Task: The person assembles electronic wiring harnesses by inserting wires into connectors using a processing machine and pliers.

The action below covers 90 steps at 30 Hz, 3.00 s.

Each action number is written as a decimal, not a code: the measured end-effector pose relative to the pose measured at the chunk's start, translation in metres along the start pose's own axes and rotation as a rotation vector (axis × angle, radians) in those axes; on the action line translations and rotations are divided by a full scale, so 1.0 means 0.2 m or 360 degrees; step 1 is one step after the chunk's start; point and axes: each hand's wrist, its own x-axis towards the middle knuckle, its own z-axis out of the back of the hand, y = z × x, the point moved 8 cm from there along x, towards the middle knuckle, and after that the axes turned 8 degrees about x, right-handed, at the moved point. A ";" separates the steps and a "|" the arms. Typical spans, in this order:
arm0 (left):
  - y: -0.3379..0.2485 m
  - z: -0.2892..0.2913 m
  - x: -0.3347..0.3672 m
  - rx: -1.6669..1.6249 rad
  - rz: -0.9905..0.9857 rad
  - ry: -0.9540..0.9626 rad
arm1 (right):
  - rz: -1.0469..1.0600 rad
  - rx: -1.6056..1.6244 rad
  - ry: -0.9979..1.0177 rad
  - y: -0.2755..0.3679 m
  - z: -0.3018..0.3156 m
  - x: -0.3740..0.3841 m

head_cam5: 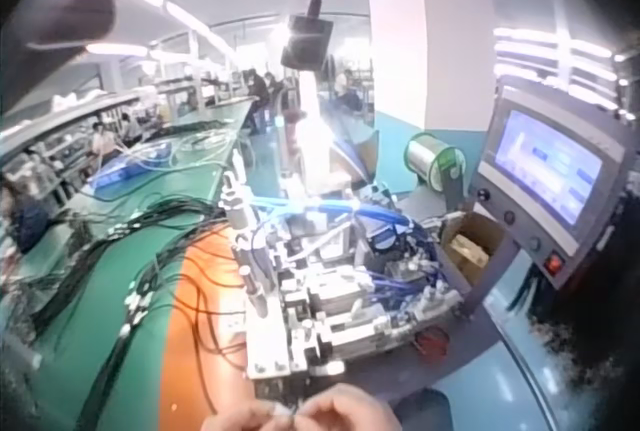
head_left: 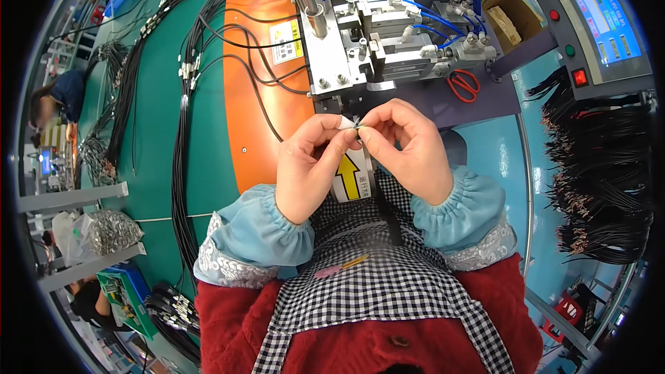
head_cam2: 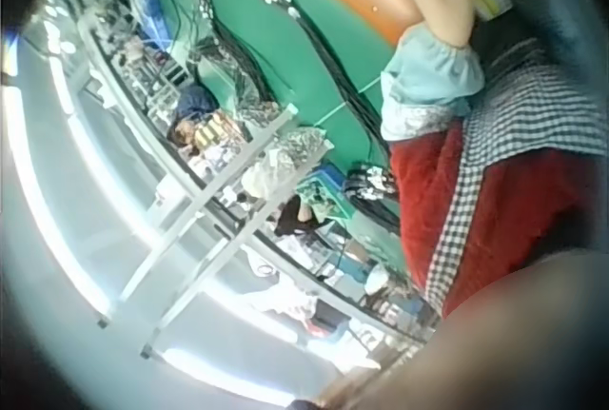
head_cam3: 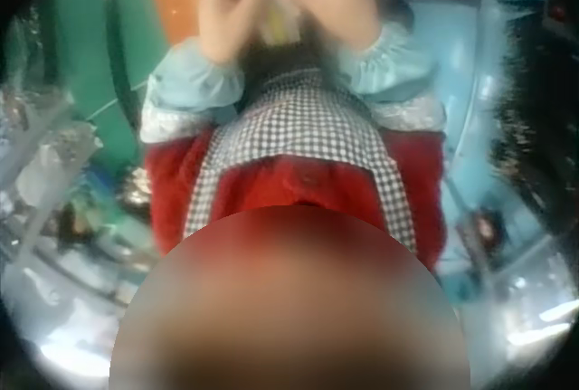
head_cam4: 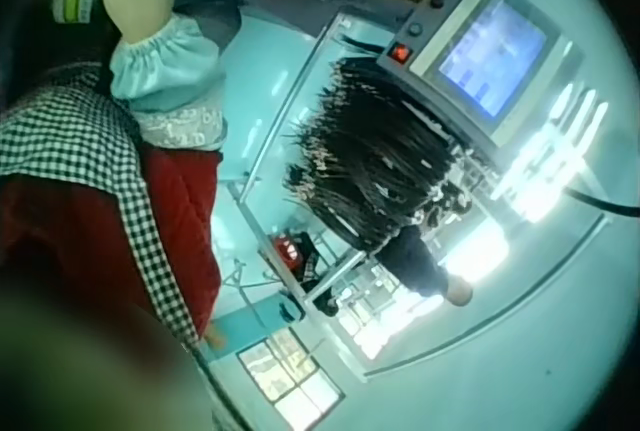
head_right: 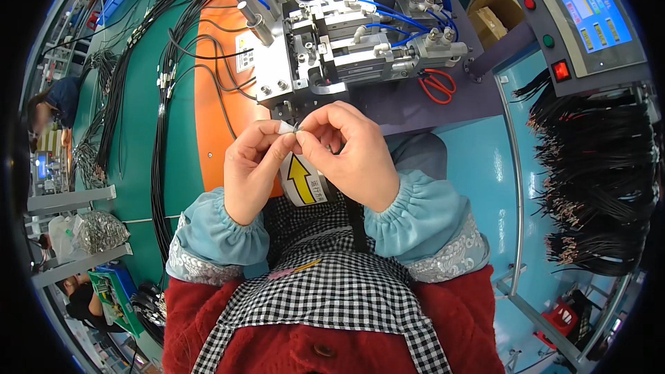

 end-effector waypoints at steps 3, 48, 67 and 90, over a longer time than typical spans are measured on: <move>0.00 -0.01 0.00 0.0046 -0.0016 0.0013 | -0.0073 -0.0019 -0.0025 0.02 0.01 0.00; -0.06 0.02 0.06 0.1881 -0.0940 0.0217 | 0.0222 -0.0582 0.0369 -0.19 0.06 0.13; 0.02 0.00 0.06 0.2046 -0.1054 0.0385 | 0.0395 -0.0682 0.0323 -0.19 0.05 0.12; -0.02 -0.05 0.05 0.2286 -0.1153 0.0380 | -0.0469 -0.0074 0.0192 -0.40 0.08 0.13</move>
